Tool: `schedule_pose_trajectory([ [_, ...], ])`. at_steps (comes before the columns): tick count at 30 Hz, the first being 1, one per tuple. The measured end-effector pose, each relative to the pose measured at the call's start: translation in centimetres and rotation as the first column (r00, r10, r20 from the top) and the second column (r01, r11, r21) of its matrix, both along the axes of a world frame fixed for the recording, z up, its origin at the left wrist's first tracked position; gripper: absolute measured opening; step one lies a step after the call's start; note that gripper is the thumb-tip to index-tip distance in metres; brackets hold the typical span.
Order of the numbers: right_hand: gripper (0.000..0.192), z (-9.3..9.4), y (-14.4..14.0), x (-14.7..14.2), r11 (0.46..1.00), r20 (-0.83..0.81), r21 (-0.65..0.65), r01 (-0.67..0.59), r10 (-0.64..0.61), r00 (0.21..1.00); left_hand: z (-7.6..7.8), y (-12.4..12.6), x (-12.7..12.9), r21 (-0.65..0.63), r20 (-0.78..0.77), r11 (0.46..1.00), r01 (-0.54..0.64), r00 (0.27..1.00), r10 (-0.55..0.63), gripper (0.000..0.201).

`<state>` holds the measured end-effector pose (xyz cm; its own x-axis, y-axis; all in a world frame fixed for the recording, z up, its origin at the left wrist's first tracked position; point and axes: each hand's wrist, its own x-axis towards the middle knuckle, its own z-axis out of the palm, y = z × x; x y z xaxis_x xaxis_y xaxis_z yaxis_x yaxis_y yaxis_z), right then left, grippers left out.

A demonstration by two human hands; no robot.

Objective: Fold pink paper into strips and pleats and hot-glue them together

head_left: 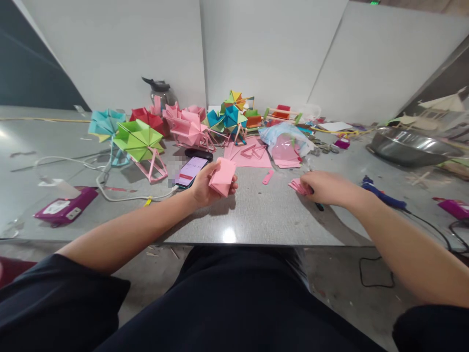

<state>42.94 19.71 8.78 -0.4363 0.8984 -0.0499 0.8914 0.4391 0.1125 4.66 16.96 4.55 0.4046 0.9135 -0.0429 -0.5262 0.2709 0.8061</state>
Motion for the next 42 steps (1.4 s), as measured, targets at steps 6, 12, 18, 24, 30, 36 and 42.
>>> schedule_pose_trajectory([
  [6, 0.023, 1.9, 1.1, 1.7, 0.99, -0.22, -0.13, -0.046, 0.017, 0.975, 0.1, 0.0, 0.1, 0.02, 0.012, 1.0, 0.021, 1.0, -0.021, 0.048],
  [12, 0.035, 2.6, 2.0, 4.1, 0.99, -0.502, -0.141, 0.004, -0.075, 0.862, -0.1, 0.0, 0.1, 0.033, 0.008, 0.999, 0.036, 0.999, -0.036, 0.046],
  [18, 0.043, 3.8, 2.4, 4.1, 0.998, -0.717, -0.062, -0.023, -0.029, 0.696, -0.1, 0.0, 0.2, 0.011, 0.053, 0.999, 0.031, 0.998, -0.032, 0.043],
  [24, 0.038, 5.7, 2.5, 1.4, 0.976, -0.887, 0.008, -0.22, 0.108, 0.448, -0.2, 0.0, 0.3, 0.113, 0.083, 0.993, -0.029, 0.996, 0.02, 0.047],
  [30, 0.041, 1.8, 1.3, -7.0, 0.848, -0.97, -0.204, -0.49, -0.105, 0.221, 0.7, -1.4, 0.8, 0.332, 0.089, 0.943, 0.022, 0.995, -0.054, 0.052],
  [36, 0.038, -3.0, 1.0, -12.8, 0.705, -0.898, -0.393, -0.59, -0.431, 0.084, -0.2, -2.6, 1.2, 0.323, 0.009, 0.936, 0.137, 0.989, -0.148, 0.058],
  [42, 0.034, -1.7, 1.2, -9.0, 0.946, -0.85, -0.198, -0.258, -0.034, 0.525, -1.1, -2.0, 1.3, 0.226, 0.022, 0.955, 0.192, 0.979, -0.202, 0.063],
])
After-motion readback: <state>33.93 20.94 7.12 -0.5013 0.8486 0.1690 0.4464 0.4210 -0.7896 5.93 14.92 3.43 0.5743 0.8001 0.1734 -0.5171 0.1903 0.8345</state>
